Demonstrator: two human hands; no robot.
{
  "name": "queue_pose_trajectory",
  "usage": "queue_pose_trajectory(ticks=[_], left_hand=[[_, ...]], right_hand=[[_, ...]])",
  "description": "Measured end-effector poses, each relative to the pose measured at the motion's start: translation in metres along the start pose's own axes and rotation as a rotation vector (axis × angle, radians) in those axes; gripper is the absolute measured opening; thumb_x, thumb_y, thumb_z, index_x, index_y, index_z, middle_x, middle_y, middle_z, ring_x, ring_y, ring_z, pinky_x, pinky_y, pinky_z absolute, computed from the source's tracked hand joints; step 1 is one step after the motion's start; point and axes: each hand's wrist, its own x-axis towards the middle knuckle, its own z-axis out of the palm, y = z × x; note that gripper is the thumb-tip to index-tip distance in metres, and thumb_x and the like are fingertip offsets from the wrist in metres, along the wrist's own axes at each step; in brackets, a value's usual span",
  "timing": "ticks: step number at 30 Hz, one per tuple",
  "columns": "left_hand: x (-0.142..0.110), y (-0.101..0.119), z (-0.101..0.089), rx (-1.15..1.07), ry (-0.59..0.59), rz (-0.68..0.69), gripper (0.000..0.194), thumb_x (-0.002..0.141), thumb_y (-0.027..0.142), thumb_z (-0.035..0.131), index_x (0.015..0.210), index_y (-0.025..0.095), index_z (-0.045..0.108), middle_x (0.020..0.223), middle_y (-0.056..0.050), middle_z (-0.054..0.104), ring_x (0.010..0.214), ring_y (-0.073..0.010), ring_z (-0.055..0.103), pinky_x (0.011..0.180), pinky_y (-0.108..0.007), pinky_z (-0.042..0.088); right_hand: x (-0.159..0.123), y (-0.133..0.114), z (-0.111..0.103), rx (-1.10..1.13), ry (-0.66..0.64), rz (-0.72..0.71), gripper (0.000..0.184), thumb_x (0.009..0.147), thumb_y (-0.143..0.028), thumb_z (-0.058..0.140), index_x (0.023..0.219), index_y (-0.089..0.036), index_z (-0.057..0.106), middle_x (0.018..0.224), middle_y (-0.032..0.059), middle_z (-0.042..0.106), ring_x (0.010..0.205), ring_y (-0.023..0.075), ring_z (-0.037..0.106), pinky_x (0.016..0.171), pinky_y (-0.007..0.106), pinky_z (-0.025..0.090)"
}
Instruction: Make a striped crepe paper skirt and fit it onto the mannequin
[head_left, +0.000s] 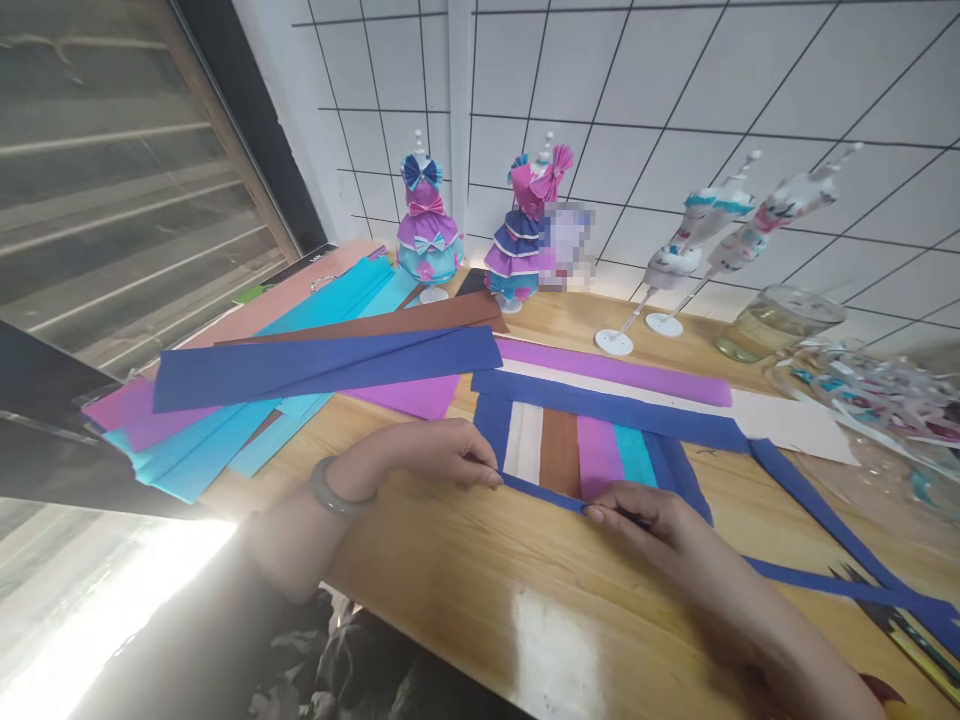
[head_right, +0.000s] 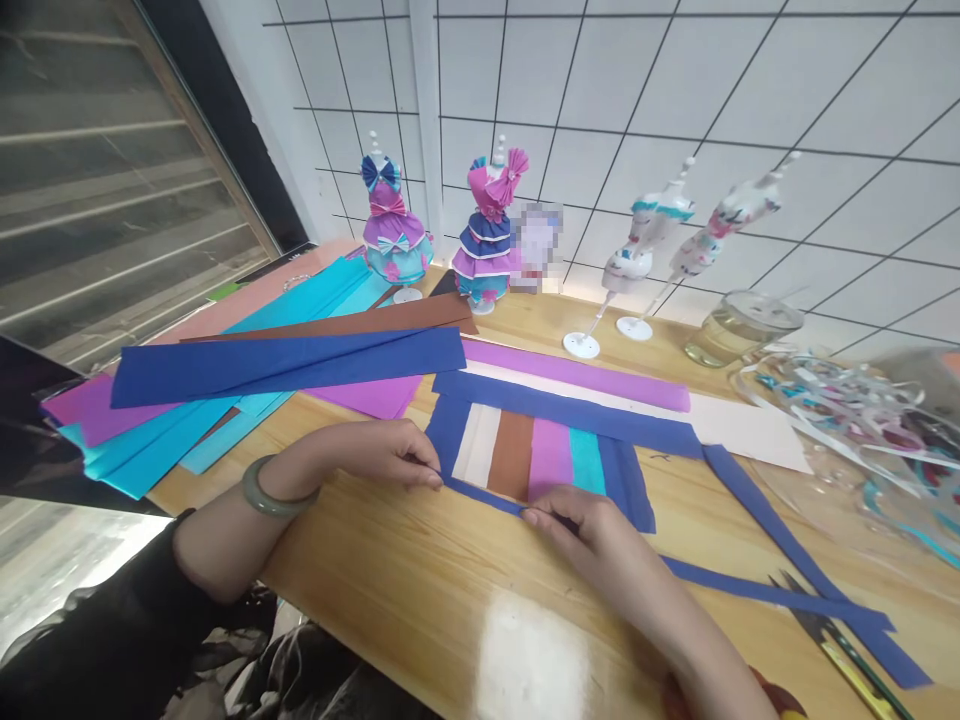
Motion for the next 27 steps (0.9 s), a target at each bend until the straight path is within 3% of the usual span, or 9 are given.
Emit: queue_pose_trajectory(ticks=[7,10,13,18,24,27], left_hand=[[-0.005,-0.003,-0.009,-0.072,-0.043,-0.043,0.040,0.085,0.043,0.047,0.059,0.016,0.058,0.055,0.000,0.057,0.052,-0.0090,0.048,0.055,-0.022,0.037],[-0.006,-0.005,-0.012,-0.183,-0.039,-0.096,0.030,0.085,0.044,0.048,0.089,0.018,0.064,0.057,0.002,0.057,0.053,-0.0093,0.050,0.052,-0.021,0.036],[-0.007,-0.008,-0.014,-0.289,-0.038,-0.139,0.034,0.084,0.043,0.052,0.109,0.020,0.055,0.058,0.003,0.058,0.052,-0.0092,0.050,0.049,-0.020,0.034],[-0.007,-0.010,-0.015,-0.392,-0.078,-0.104,0.027,0.082,0.044,0.054,0.078,0.017,0.054,0.058,0.001,0.060,0.049,-0.0077,0.048,0.048,-0.020,0.035],[-0.009,-0.008,-0.018,-0.369,0.019,-0.138,0.028,0.081,0.044,0.056,0.078,0.016,0.058,0.062,0.000,0.062,0.049,-0.0066,0.048,0.050,-0.020,0.037],[-0.010,-0.008,-0.020,-0.381,0.058,-0.148,0.029,0.081,0.044,0.056,0.076,0.015,0.058,0.065,0.000,0.063,0.050,-0.0063,0.048,0.051,-0.020,0.038]], right_hand=[[-0.004,0.015,-0.008,0.121,-0.096,0.153,0.039,0.088,-0.051,0.041,0.068,-0.019,0.051,0.062,-0.0030,0.046,0.055,0.0107,0.042,0.047,0.022,0.034],[-0.005,0.021,-0.016,0.146,-0.089,0.172,0.040,0.085,-0.054,0.044,0.067,-0.019,0.053,0.061,-0.0029,0.046,0.055,0.0108,0.041,0.048,0.022,0.033],[-0.006,0.030,-0.024,0.156,-0.104,0.175,0.041,0.084,-0.054,0.046,0.066,-0.018,0.054,0.060,-0.0032,0.044,0.055,0.0105,0.038,0.048,0.022,0.031],[-0.009,0.048,-0.038,0.153,-0.144,0.184,0.039,0.083,-0.054,0.048,0.067,-0.019,0.055,0.060,-0.0038,0.040,0.054,0.0104,0.035,0.049,0.023,0.030],[-0.015,0.056,-0.052,0.185,-0.127,0.242,0.039,0.082,-0.054,0.048,0.062,-0.022,0.054,0.054,-0.0046,0.035,0.048,0.0102,0.029,0.046,0.026,0.026],[-0.018,0.055,-0.055,0.269,-0.057,0.279,0.031,0.079,-0.052,0.053,0.079,-0.023,0.064,0.055,-0.0036,0.042,0.047,0.0106,0.036,0.044,0.025,0.030]])
